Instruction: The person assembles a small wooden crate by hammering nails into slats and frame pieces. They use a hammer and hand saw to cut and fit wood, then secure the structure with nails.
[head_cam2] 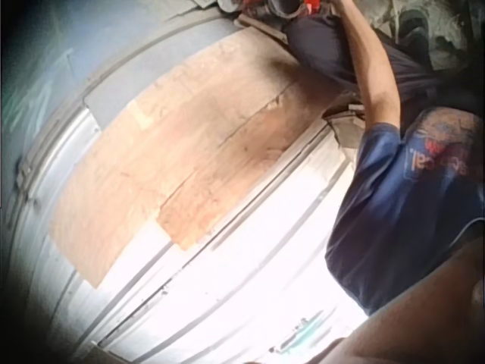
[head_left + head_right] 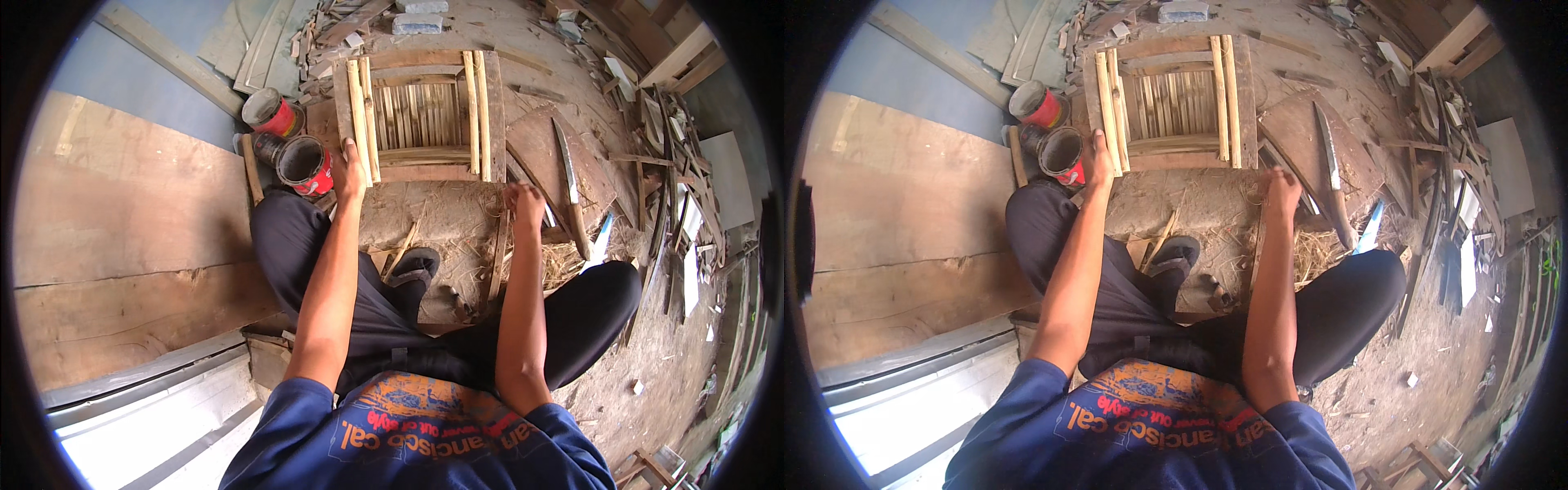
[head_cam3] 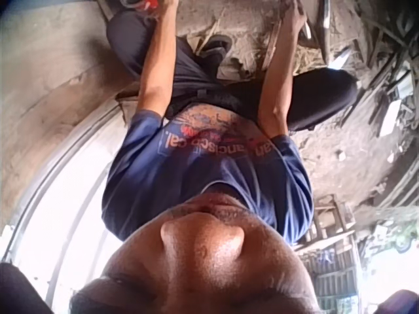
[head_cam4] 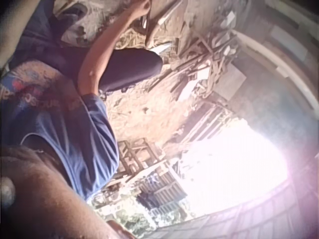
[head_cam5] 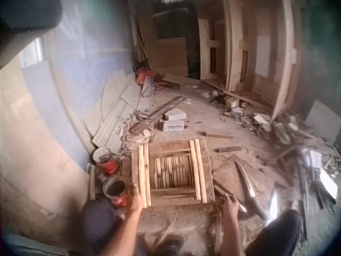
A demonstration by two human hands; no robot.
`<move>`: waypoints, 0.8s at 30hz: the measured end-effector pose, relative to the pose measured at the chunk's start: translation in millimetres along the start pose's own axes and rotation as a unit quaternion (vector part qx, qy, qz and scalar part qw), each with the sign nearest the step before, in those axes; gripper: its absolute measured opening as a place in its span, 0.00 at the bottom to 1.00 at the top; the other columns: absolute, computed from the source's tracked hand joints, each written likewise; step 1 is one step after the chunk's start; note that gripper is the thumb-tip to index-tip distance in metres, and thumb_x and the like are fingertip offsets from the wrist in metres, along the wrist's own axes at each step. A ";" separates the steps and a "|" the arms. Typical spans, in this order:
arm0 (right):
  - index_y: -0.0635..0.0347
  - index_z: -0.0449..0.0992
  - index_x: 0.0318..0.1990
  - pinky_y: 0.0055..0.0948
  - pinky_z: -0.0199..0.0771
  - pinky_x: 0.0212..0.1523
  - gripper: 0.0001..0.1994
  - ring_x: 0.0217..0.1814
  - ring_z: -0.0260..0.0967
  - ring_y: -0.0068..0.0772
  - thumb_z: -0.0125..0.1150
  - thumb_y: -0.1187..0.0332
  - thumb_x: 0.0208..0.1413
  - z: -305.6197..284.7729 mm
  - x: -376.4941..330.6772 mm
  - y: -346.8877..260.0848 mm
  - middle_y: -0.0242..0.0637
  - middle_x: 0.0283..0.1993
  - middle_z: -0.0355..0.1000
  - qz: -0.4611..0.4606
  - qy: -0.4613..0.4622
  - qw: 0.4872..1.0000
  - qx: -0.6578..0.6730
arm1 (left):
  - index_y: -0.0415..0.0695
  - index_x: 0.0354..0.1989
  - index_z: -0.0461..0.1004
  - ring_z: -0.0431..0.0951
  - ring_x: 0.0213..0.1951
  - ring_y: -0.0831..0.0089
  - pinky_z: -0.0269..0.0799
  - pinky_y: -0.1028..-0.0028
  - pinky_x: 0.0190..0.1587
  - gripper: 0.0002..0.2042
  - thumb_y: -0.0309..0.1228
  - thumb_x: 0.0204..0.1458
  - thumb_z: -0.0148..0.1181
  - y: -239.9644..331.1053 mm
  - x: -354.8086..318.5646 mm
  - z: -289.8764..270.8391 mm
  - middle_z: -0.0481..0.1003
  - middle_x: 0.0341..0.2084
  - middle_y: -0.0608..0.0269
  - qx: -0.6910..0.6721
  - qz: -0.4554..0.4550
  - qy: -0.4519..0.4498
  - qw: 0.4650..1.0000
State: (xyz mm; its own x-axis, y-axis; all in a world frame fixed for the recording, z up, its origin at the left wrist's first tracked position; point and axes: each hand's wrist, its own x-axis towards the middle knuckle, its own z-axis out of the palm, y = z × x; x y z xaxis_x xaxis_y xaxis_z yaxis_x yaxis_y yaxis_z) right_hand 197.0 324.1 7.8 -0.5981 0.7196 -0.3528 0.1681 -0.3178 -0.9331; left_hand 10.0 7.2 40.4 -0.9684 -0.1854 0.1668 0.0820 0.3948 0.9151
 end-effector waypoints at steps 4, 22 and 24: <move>0.66 0.75 0.53 0.25 0.74 0.40 0.20 0.38 0.72 0.22 0.62 0.57 0.63 27.3 -23.1 -39.6 0.36 0.39 0.77 -0.063 0.043 0.997 -0.008 | 0.30 0.45 0.70 0.76 0.48 0.40 0.67 0.55 0.48 0.29 0.52 0.64 0.45 23.5 3.1 -13.0 0.75 0.43 0.33 0.019 -0.067 -0.049 0.996; 0.69 0.74 0.55 0.33 0.70 0.56 0.24 0.54 0.73 0.34 0.63 0.56 0.62 15.5 -35.5 -26.4 0.46 0.50 0.77 -0.094 0.010 0.994 -0.060 | 0.24 0.60 0.60 0.78 0.47 0.46 0.70 0.61 0.55 0.46 0.50 0.44 0.74 40.7 -7.4 -25.1 0.74 0.49 0.37 0.091 -0.016 -0.218 0.972; 0.69 0.73 0.56 0.35 0.71 0.56 0.24 0.55 0.72 0.36 0.63 0.56 0.63 27.0 -40.4 -30.4 0.48 0.51 0.76 -0.130 0.008 0.990 -0.045 | 0.26 0.55 0.66 0.78 0.48 0.51 0.70 0.63 0.55 0.39 0.48 0.47 0.72 29.8 0.1 -33.3 0.75 0.49 0.39 0.056 0.051 -0.248 0.966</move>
State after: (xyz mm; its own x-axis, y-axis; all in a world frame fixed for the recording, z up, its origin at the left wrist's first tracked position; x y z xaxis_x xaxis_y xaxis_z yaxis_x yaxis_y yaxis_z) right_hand 194.8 288.0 52.3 -0.6179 0.7798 -0.1007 0.0800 -0.0650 -0.9947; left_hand 20.1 -10.9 79.9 -0.9522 0.3037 0.0323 0.1844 0.4874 0.8535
